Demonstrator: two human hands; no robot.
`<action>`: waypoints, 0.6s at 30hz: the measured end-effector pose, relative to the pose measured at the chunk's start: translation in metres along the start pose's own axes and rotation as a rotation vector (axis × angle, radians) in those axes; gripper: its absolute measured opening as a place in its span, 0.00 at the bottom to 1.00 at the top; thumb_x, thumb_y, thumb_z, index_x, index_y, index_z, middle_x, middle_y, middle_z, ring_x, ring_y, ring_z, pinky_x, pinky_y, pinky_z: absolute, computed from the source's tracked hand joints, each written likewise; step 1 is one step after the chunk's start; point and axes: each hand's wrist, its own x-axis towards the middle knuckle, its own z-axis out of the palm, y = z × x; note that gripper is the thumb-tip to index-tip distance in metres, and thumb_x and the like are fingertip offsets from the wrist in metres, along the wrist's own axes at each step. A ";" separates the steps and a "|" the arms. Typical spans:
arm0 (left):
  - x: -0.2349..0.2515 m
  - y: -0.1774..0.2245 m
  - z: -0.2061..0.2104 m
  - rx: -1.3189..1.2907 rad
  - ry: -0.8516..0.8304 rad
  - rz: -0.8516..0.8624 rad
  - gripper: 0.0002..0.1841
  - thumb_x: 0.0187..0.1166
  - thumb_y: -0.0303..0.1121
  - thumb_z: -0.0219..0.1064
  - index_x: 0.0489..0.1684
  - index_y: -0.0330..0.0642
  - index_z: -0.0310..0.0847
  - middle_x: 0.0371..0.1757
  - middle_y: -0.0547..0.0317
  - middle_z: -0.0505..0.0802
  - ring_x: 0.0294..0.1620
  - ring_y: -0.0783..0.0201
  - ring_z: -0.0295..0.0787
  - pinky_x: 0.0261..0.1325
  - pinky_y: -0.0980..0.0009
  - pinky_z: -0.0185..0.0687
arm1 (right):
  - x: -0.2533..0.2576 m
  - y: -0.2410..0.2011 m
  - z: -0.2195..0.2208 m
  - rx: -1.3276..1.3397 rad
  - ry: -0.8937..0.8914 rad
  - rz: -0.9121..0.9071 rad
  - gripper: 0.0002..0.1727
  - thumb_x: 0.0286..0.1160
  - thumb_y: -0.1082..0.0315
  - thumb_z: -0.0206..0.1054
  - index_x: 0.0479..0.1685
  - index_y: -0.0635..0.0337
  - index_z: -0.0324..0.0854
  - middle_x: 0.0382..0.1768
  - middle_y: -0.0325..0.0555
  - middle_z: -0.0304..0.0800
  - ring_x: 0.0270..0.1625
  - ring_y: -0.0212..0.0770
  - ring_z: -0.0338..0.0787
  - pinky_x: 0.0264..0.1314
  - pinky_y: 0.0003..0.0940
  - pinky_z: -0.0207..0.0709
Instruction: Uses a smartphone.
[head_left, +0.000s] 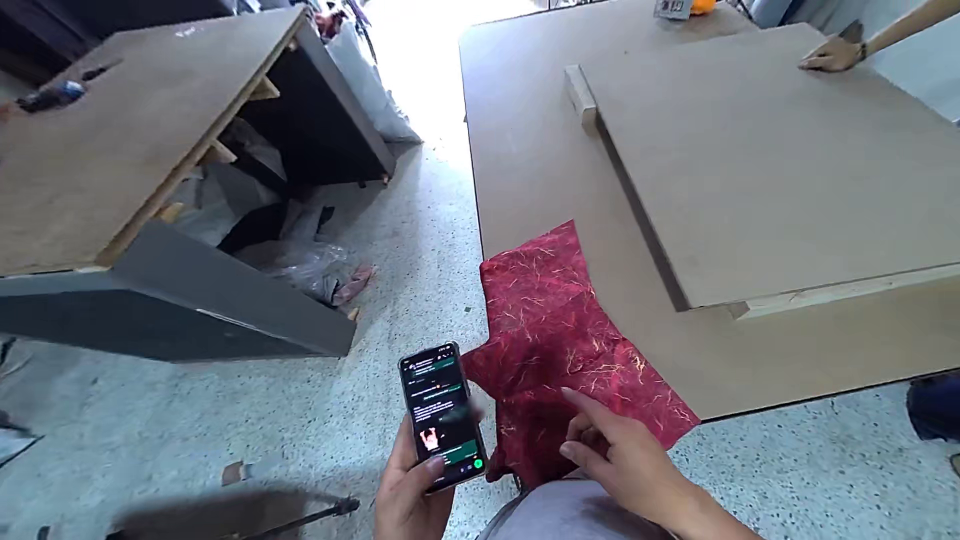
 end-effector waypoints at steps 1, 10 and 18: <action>-0.002 0.001 -0.001 -0.005 0.006 -0.004 0.45 0.70 0.29 0.72 0.91 0.43 0.50 0.76 0.31 0.78 0.73 0.36 0.81 0.71 0.41 0.81 | -0.002 0.006 -0.001 -0.009 0.033 -0.011 0.31 0.84 0.48 0.65 0.84 0.45 0.72 0.46 0.29 0.94 0.42 0.27 0.91 0.48 0.35 0.90; -0.004 -0.003 0.026 -0.030 -0.145 -0.069 0.45 0.68 0.26 0.69 0.92 0.48 0.50 0.74 0.39 0.81 0.70 0.46 0.84 0.70 0.46 0.83 | 0.006 -0.035 0.027 0.059 -0.236 -0.104 0.51 0.78 0.43 0.70 0.97 0.49 0.46 0.53 0.35 0.91 0.45 0.26 0.91 0.54 0.29 0.89; -0.007 -0.006 0.022 -0.038 -0.285 -0.115 0.50 0.66 0.25 0.70 0.94 0.52 0.44 0.78 0.45 0.78 0.74 0.51 0.81 0.74 0.49 0.79 | 0.001 -0.033 0.038 0.087 -0.126 -0.136 0.45 0.83 0.50 0.68 0.97 0.46 0.47 0.49 0.36 0.93 0.43 0.25 0.92 0.52 0.28 0.91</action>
